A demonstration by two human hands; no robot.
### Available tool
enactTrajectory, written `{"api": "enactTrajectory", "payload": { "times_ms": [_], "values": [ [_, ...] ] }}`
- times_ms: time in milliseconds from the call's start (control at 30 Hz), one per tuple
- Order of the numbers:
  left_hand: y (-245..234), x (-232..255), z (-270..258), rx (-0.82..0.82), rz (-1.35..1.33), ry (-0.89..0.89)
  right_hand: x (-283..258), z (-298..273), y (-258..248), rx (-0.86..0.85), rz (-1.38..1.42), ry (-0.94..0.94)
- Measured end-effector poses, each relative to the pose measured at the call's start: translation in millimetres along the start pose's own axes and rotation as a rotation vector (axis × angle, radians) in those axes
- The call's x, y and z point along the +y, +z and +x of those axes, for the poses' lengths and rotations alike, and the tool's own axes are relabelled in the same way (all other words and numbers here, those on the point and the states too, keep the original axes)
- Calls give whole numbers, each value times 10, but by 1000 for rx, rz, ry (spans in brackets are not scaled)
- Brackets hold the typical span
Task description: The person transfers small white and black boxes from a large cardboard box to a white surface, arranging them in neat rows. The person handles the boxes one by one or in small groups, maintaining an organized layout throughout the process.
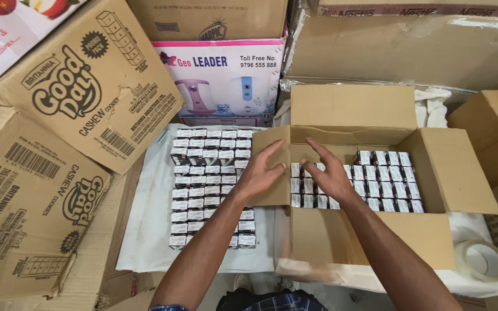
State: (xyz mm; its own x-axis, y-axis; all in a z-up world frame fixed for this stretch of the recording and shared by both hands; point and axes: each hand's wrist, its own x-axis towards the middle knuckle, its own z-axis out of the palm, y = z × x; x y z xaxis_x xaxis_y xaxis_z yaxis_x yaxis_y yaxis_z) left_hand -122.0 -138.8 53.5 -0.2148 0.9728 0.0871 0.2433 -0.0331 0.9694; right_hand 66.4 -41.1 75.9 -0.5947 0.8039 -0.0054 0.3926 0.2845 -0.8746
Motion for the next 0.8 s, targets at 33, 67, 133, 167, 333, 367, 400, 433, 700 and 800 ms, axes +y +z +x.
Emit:
{"api": "enactTrajectory", "payload": {
  "times_ms": [33, 67, 133, 167, 333, 367, 400, 433, 700, 800],
  "values": [
    [74, 22, 38, -6, -1, 1, 54, -26, -83, 5, -1, 3],
    [145, 46, 82, -12, -18, 1, 107, -44, -168, 11, -1, 33],
    [313, 41, 181, -23, -35, 2, 246, -64, -327, 21, -1, 64],
    [411, 10, 233, -38, -41, -14, 334, -68, -400, 34, 1, 96],
    [808, 13, 419, -84, -67, -59, 634, -93, -789, 49, -33, 135],
    [897, -64, 471, -104, -69, -75, 672, -100, -863, 50, -54, 133],
    [990, -143, 514, -125, -71, -93, 713, -117, -935, 50, -76, 132],
    [1039, -108, 551, -128, -72, -94, 824, -93, -993, 52, -76, 135],
    [1482, -111, 868, -170, 12, -94, 1385, -13, -1331, 109, -176, 178],
    [1662, -201, 1010, -168, 123, -117, 1668, 84, -1396, 124, -296, 154]
  ]
}}
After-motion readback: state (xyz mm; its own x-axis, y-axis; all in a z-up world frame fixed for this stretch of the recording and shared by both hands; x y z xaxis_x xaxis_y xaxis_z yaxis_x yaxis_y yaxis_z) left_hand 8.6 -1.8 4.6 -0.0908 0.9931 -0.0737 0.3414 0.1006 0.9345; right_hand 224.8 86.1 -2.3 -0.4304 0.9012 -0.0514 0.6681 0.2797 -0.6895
